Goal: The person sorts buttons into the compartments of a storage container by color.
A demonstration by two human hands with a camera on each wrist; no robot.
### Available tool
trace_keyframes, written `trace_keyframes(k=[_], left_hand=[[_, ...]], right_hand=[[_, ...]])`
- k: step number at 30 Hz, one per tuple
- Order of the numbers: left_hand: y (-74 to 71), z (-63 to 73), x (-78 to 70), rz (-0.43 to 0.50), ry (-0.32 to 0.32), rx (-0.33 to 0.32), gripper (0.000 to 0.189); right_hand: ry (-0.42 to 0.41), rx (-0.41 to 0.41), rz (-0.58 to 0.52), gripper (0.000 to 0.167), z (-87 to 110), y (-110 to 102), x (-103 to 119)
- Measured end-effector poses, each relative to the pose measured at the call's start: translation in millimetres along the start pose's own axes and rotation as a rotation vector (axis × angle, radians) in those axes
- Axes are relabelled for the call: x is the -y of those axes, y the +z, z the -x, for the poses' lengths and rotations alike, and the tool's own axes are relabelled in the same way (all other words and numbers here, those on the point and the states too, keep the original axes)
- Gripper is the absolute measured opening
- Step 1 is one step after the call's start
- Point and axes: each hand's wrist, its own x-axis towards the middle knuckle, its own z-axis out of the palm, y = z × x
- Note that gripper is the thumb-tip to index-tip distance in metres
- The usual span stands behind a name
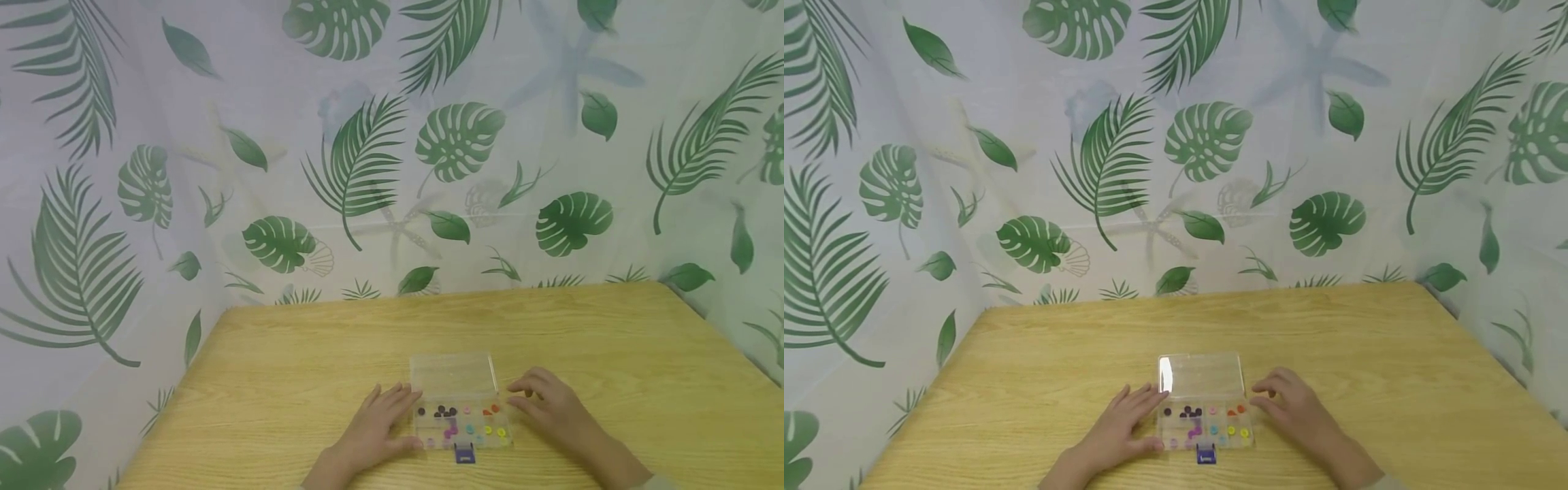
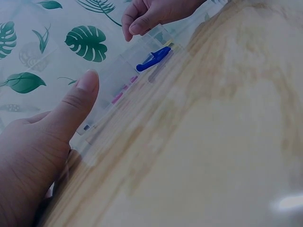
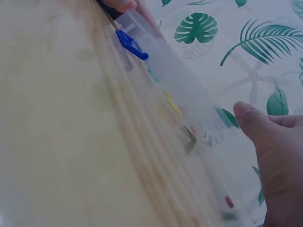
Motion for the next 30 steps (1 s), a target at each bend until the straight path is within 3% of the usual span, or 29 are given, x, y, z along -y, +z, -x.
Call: trace_keyframes(k=[4, 9, 15, 22, 28, 30], left_hand=[[-0.5, -0.2, 0.3, -0.007, 0.006, -0.003, 0.074], [0.0, -0.1, 0.9, -0.001, 0.009, -0.004, 0.074], [0.2, 0.3, 0.6, 0.003, 0.008, -0.003, 0.074], [1.5, 0.6, 1.4, -0.009, 0.004, -0.001, 0.074], [1.0, 0.8, 1.0, 0.007, -0.004, 0.002, 0.075], [0.6, 0.8, 0.5, 0.005, -0.007, 0.004, 0.075]], right_hand=[[0.067, -0.007, 0.013, 0.022, 2.0, -7.0, -4.9], [0.047, -0.028, 0.029, 0.025, 5.2, -15.6, -13.3], [0.148, 0.001, 0.045, 0.018, 12.1, -25.4, -18.5], [0.041, -0.047, 0.010, 0.029, 15.8, -28.1, -27.6], [0.300, 0.135, -0.045, 0.012, 20.3, -32.2, -24.0], [0.351, 0.181, -0.060, 0.010, 21.4, -32.5, -24.0]])
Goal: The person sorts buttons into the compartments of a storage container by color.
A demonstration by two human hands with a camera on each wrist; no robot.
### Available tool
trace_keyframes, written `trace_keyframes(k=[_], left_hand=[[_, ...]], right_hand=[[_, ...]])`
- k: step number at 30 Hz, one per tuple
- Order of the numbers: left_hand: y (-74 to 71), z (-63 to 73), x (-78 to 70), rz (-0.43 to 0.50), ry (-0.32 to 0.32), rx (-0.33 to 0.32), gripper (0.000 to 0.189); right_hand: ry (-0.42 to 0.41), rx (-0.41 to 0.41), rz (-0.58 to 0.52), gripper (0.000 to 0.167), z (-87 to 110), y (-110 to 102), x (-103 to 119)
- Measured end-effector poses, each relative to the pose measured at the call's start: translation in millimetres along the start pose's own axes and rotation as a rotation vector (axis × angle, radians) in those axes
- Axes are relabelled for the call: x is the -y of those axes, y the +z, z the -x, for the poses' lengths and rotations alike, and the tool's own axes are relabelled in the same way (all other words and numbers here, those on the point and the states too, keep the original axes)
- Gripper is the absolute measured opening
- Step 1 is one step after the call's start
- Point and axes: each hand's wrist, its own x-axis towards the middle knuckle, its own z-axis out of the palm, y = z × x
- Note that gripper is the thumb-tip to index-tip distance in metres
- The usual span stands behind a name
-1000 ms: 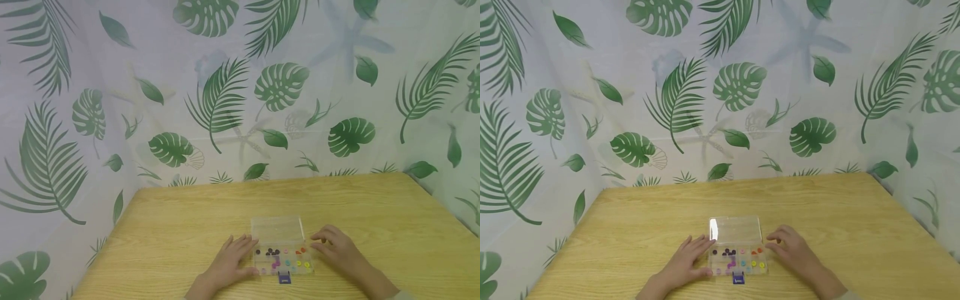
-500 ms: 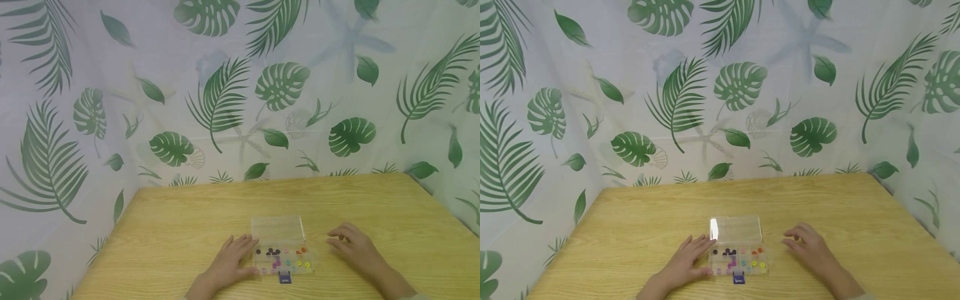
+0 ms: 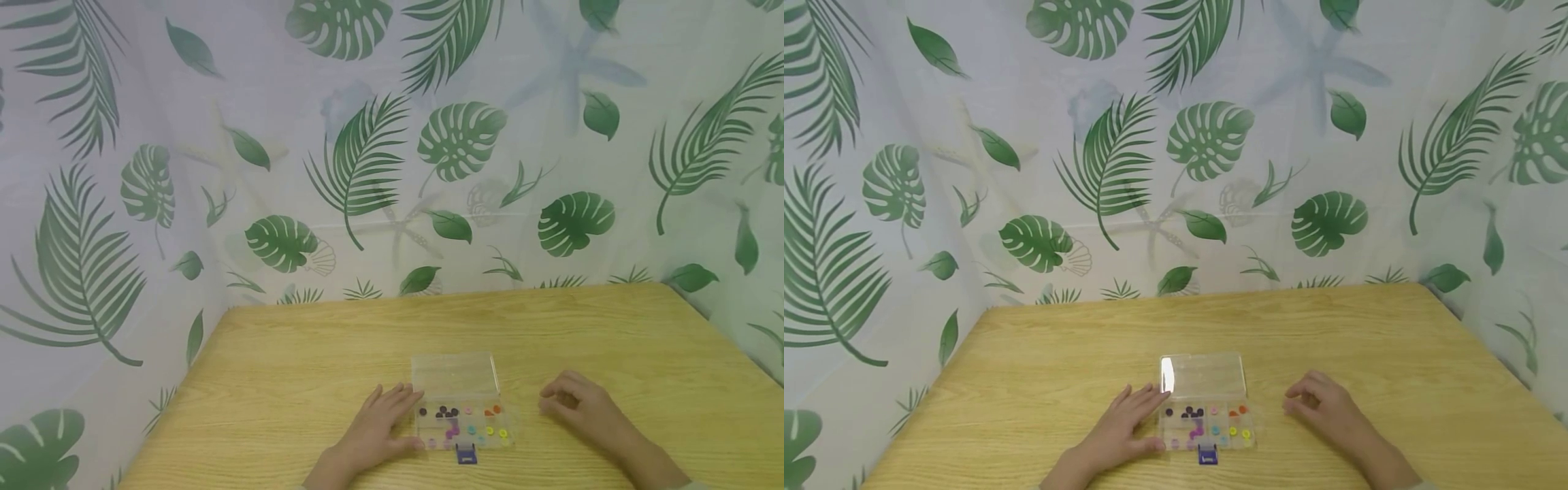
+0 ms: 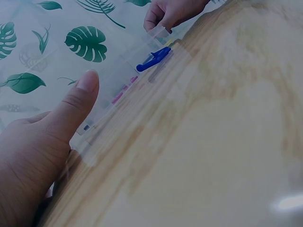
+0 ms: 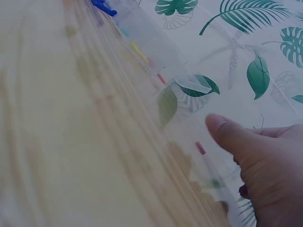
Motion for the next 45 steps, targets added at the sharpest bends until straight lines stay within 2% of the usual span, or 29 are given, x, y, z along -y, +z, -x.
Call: trace_keyframes(k=[5, 18, 25, 32, 39, 45], left_hand=[[-2.7, -0.4, -2.0, 0.007, -0.003, 0.006, 0.075], [-6.3, 0.0, -2.6, 0.003, -0.006, 0.013, 0.074], [-5.5, -0.4, -2.3, 0.014, 0.001, 0.013, 0.074], [-6.4, -0.3, -3.2, 0.022, -0.004, 0.014, 0.074], [-6.2, 0.3, -3.5, 0.013, -0.003, 0.014, 0.074], [-6.6, 0.4, -3.9, 0.006, 0.002, 0.014, 0.074]], right_hand=[[-0.007, 0.056, -0.002, 0.010, 0.4, -0.8, -2.3], [-0.024, 0.101, -0.014, 0.007, -4.6, -4.0, -1.3], [-0.055, 0.071, -0.009, 0.010, -2.5, -3.8, -0.3], [-0.017, 0.035, 0.007, 0.010, -2.8, -3.9, 0.3], [-0.026, -0.005, 0.027, 0.011, -5.3, -3.4, 0.7], [-0.135, -0.079, 0.022, 0.018, -10.0, 0.1, 5.3]])
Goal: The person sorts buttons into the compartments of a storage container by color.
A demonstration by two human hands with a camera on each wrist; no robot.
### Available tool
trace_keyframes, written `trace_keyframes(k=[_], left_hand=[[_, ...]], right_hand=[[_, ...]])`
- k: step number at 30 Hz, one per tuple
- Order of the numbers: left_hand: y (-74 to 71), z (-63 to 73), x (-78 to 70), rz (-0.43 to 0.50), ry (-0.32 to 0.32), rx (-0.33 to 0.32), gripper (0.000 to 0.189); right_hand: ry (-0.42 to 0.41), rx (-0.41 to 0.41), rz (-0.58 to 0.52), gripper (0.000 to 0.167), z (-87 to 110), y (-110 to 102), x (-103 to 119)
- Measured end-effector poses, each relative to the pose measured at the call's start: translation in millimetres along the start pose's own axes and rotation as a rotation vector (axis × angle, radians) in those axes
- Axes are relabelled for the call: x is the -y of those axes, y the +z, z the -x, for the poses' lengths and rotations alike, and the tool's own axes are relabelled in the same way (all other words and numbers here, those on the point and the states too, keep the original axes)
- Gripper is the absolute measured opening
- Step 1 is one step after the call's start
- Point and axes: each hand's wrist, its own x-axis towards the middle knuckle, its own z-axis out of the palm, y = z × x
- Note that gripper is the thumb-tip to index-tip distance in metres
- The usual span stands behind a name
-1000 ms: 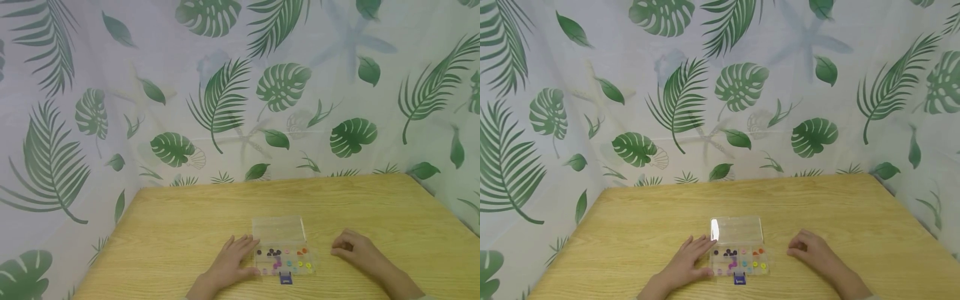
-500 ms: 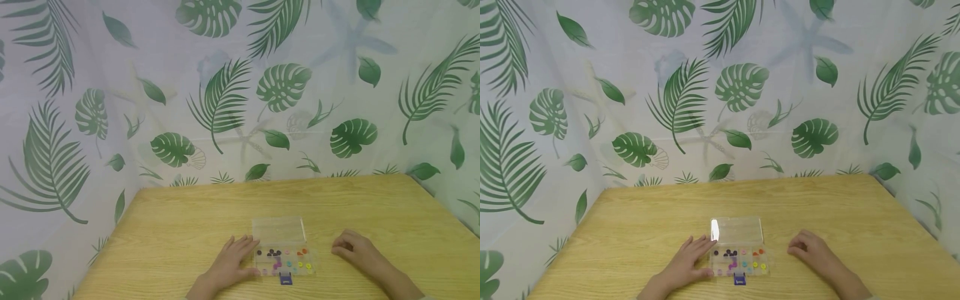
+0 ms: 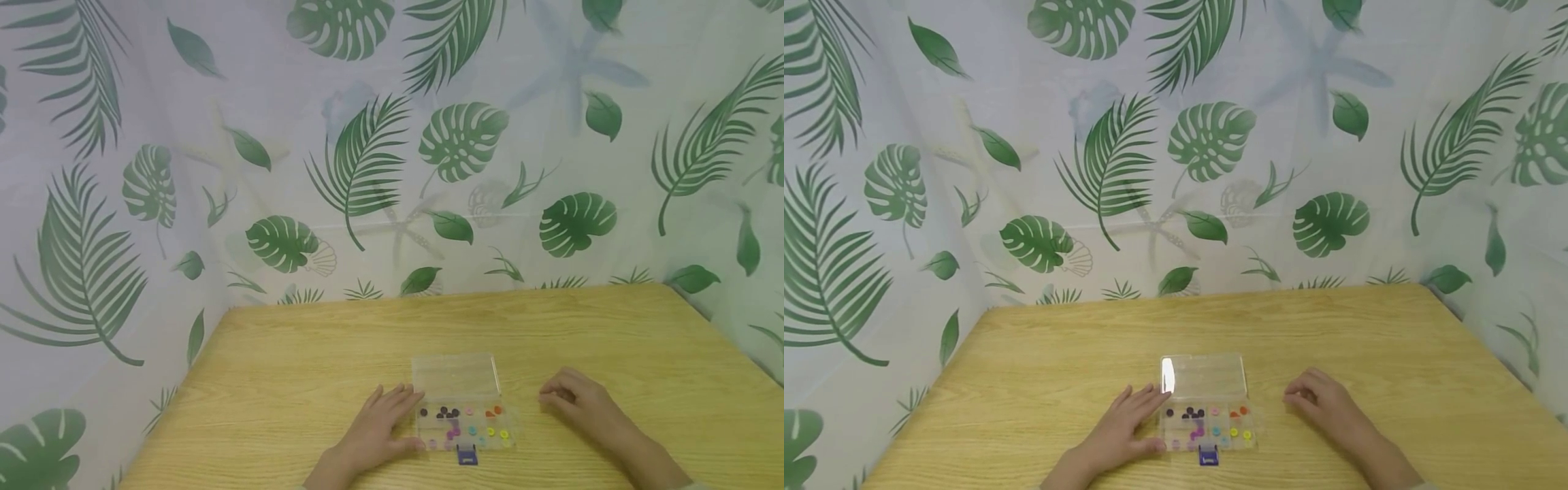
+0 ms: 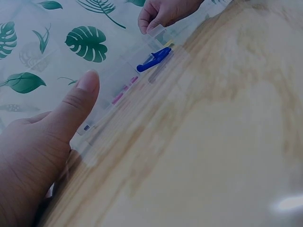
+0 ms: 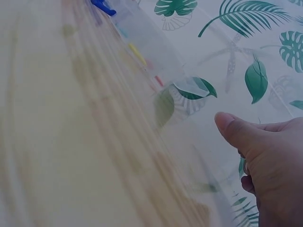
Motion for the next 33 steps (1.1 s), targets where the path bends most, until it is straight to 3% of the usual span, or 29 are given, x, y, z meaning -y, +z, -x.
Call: trace_keyframes(k=[9, 18, 24, 33], left_hand=[[0.1, 0.3, 1.0, -0.006, 0.002, -0.001, 0.074], [1.7, -0.5, 1.9, 0.013, 0.009, -0.006, 0.074], [0.8, -0.1, 0.7, 0.011, 0.007, -0.006, 0.073], [1.3, -0.7, 1.1, -0.004, 0.009, -0.009, 0.073]], right_hand=[[-0.076, 0.018, -0.064, 0.016, -13.1, 8.8, 18.6], [-0.262, -0.007, -0.111, 0.019, -30.7, 30.0, 31.6], [-0.275, 0.054, -0.163, 0.014, -35.9, 42.1, 47.2], [-0.497, 0.000, -0.214, 0.015, -44.3, 59.2, 51.8]])
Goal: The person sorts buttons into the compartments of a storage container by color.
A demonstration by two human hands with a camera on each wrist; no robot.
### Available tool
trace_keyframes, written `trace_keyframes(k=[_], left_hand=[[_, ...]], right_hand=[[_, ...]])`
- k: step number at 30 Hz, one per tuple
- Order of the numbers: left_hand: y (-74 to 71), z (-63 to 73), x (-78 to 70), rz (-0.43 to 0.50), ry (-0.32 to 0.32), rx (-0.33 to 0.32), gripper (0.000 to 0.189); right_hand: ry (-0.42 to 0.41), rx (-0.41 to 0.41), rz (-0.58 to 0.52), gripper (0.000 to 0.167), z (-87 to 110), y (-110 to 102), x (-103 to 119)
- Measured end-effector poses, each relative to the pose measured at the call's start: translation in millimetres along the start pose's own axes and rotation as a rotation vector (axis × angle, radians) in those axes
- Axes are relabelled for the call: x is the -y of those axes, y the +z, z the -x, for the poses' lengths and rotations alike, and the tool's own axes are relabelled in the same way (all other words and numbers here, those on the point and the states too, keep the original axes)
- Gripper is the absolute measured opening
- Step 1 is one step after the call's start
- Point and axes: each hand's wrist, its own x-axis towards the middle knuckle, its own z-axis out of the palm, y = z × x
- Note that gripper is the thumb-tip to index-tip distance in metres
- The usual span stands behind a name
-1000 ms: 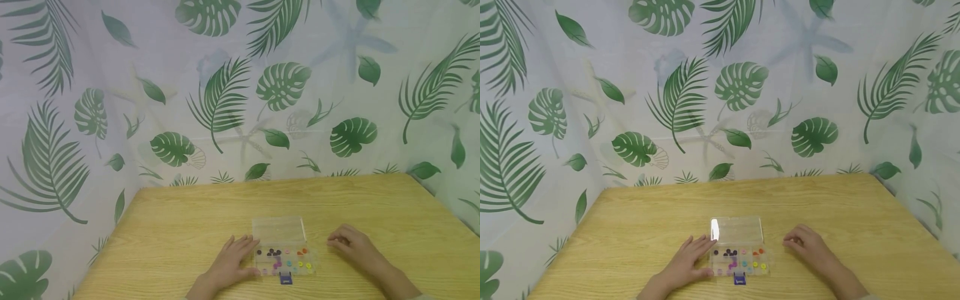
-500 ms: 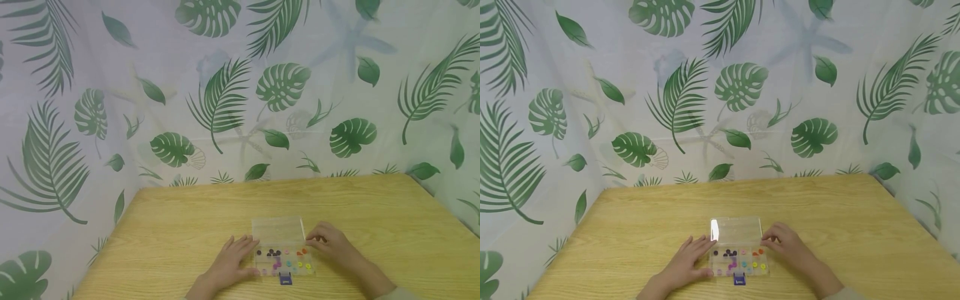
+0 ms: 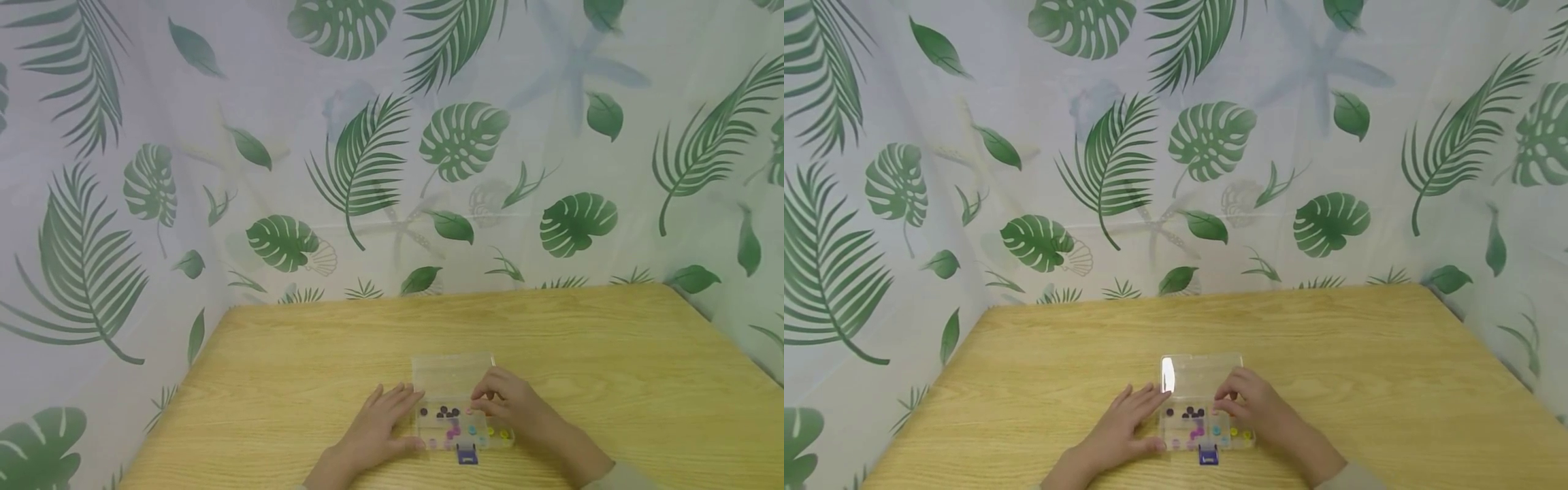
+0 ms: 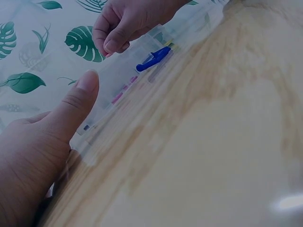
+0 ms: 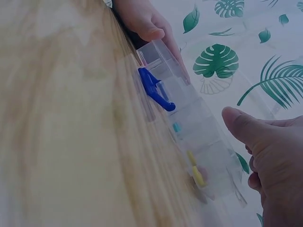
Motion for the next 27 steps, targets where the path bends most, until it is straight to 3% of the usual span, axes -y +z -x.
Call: trace_keyframes(k=[4, 12, 16, 20, 23, 27], left_hand=[[-0.2, 0.7, -0.3, 0.003, -0.001, -0.001, 0.073], [0.9, 0.0, 2.0, 0.018, 0.001, -0.010, 0.075], [-0.1, 0.2, 2.6, 0.045, -0.009, -0.007, 0.079], [-2.9, 2.0, 2.9, 0.163, -0.110, -0.008, 0.096], [-6.6, 3.7, 3.8, 0.267, -0.194, -0.016, 0.106], [-16.6, 7.5, 5.5, 0.404, -0.248, 0.029, 0.096]], right_hand=[[-0.008, -0.004, -0.003, 0.015, 0.0, 2.0, 0.3], [0.238, 0.002, 0.063, 0.014, 0.3, -4.2, 8.3], [0.203, -0.040, 0.101, 0.014, 0.3, -5.0, 7.6], [0.116, -0.100, 0.145, 0.018, 0.1, -7.6, 4.6], [0.111, -0.120, 0.191, 0.025, 1.2, -12.2, 3.3], [0.296, -0.050, 0.224, 0.038, 4.7, -21.7, 6.8]])
